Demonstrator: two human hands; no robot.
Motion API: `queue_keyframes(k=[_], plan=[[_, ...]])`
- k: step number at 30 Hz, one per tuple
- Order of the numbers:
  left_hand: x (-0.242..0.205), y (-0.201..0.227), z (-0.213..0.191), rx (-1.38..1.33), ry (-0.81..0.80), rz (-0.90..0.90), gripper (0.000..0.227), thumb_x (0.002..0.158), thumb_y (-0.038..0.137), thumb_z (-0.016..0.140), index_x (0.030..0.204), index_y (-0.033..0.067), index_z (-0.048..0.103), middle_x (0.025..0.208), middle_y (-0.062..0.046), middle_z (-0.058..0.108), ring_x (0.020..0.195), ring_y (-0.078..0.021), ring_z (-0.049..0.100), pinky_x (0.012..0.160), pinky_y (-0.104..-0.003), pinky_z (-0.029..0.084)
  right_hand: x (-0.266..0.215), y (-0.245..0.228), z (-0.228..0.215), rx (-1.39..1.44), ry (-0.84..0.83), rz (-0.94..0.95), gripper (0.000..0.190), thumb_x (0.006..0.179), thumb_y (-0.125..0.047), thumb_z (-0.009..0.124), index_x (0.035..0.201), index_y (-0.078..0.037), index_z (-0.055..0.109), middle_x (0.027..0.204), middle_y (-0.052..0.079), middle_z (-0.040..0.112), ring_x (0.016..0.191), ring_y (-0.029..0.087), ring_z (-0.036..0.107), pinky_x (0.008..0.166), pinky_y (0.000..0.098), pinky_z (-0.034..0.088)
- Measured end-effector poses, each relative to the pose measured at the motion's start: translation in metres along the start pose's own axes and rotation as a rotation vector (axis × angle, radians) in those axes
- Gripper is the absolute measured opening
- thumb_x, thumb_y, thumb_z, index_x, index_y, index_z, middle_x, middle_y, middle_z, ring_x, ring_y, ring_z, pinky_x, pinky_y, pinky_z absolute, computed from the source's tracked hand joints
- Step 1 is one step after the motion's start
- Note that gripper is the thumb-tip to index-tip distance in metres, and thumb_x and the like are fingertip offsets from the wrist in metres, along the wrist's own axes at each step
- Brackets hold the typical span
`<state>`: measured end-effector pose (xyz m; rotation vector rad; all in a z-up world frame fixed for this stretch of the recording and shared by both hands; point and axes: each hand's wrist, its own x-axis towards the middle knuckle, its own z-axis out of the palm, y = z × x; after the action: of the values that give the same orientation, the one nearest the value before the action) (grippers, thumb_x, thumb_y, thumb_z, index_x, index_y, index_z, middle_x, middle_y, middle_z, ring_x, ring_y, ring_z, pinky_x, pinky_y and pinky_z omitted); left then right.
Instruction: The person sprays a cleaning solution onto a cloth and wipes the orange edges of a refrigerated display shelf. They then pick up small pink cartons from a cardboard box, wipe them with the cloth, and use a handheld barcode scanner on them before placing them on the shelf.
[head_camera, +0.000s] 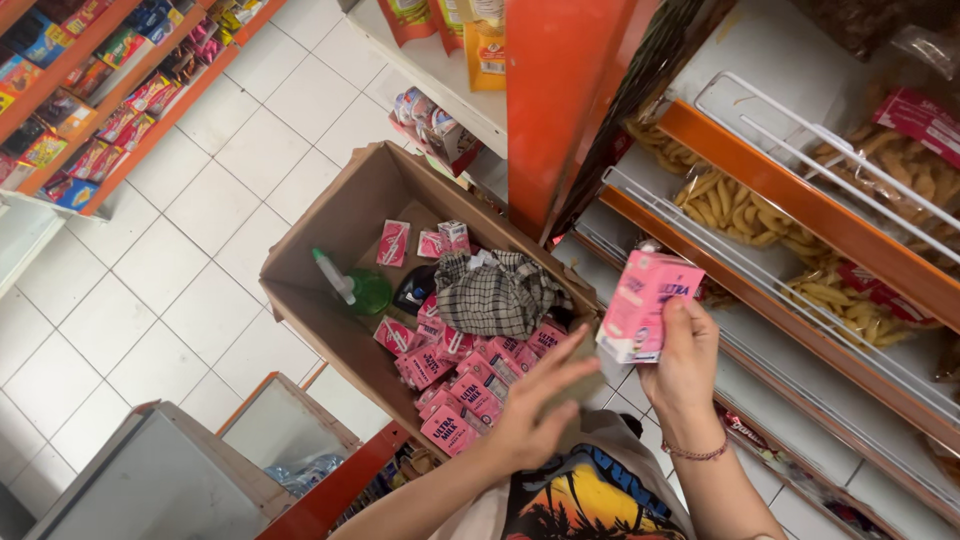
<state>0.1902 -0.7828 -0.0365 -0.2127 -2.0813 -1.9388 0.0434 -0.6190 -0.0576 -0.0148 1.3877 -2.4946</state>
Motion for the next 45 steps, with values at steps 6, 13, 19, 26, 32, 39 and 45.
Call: queue_keyframes(k=[6, 13, 19, 26, 32, 39, 45], plan=[[0.010, -0.015, -0.003, -0.435, 0.357, -0.170, 0.067, 0.105, 0.026, 0.054, 0.163, 0.0002, 0.031, 0.162, -0.017, 0.043, 0.150, -0.0265, 0.042, 0.126, -0.038, 0.029, -0.008, 0.006, 0.016, -0.046, -0.117, 0.227, 0.026, 0.107, -0.020, 0.053, 0.120, -0.001, 0.067, 0.105, 0.009, 0.074, 0.081, 0.015, 0.071, 0.072, 0.0322, 0.060], [0.032, 0.009, -0.009, -0.553, 0.364, -0.082, 0.088, 0.099, 0.029, 0.071, 0.164, 0.0008, 0.019, 0.159, -0.018, 0.042, 0.147, -0.0271, 0.043, 0.125, -0.041, 0.033, -0.037, 0.011, 0.062, -0.421, -0.320, 0.002, 0.034, 0.109, -0.015, 0.051, 0.138, 0.002, 0.059, 0.128, 0.009, 0.065, 0.113, 0.012, 0.062, 0.100, 0.0279, 0.048], [0.031, 0.031, -0.024, -0.307, 0.249, 0.099, 0.061, 0.109, 0.043, 0.060, 0.154, 0.0031, 0.048, 0.171, -0.021, 0.036, 0.159, -0.0322, 0.038, 0.132, -0.043, 0.031, -0.040, -0.006, 0.071, -0.546, -0.556, -0.221, 0.063, 0.096, -0.044, 0.071, 0.136, 0.000, 0.049, 0.135, 0.004, 0.043, 0.123, 0.015, 0.050, 0.105, 0.0289, 0.045], [0.024, 0.031, -0.028, -0.272, 0.067, 0.020, 0.058, 0.111, 0.050, 0.052, 0.149, 0.0060, 0.055, 0.168, -0.021, 0.041, 0.156, -0.0365, 0.044, 0.131, -0.044, 0.035, -0.017, -0.004, 0.055, -0.075, -0.412, 0.083, 0.097, 0.080, -0.052, 0.078, 0.154, -0.003, 0.039, 0.150, 0.006, 0.052, 0.135, 0.019, 0.049, 0.114, 0.0362, 0.044], [0.001, -0.009, -0.015, -0.105, -0.032, -0.146, 0.055, 0.108, 0.044, 0.051, 0.150, 0.0087, 0.055, 0.163, -0.019, 0.046, 0.156, -0.0353, 0.042, 0.128, -0.047, 0.034, 0.008, -0.022, 0.047, 0.147, -0.339, 0.098, 0.081, 0.093, -0.049, 0.066, 0.153, 0.001, 0.045, 0.149, 0.018, 0.057, 0.139, 0.026, 0.055, 0.119, 0.0399, 0.045], [0.012, -0.092, -0.043, 0.899, 0.044, -0.253, 0.058, 0.096, 0.039, 0.064, 0.147, 0.0120, 0.055, 0.160, -0.022, 0.041, 0.154, -0.0401, 0.028, 0.121, -0.074, 0.007, 0.014, -0.026, 0.036, -0.123, -0.156, 0.384, 0.055, 0.100, -0.034, 0.048, 0.142, 0.002, 0.049, 0.124, 0.021, 0.063, 0.113, 0.034, 0.062, 0.106, 0.0535, 0.046], [0.043, -0.148, -0.067, 1.231, -0.124, -0.456, 0.092, 0.063, 0.029, 0.081, 0.148, 0.0118, 0.053, 0.142, -0.017, 0.055, 0.134, -0.0366, 0.045, 0.104, -0.087, 0.008, -0.001, -0.014, 0.032, 0.024, -0.193, 0.521, 0.057, 0.096, -0.037, 0.049, 0.139, 0.001, 0.054, 0.132, 0.023, 0.066, 0.123, 0.034, 0.065, 0.110, 0.0445, 0.047]])
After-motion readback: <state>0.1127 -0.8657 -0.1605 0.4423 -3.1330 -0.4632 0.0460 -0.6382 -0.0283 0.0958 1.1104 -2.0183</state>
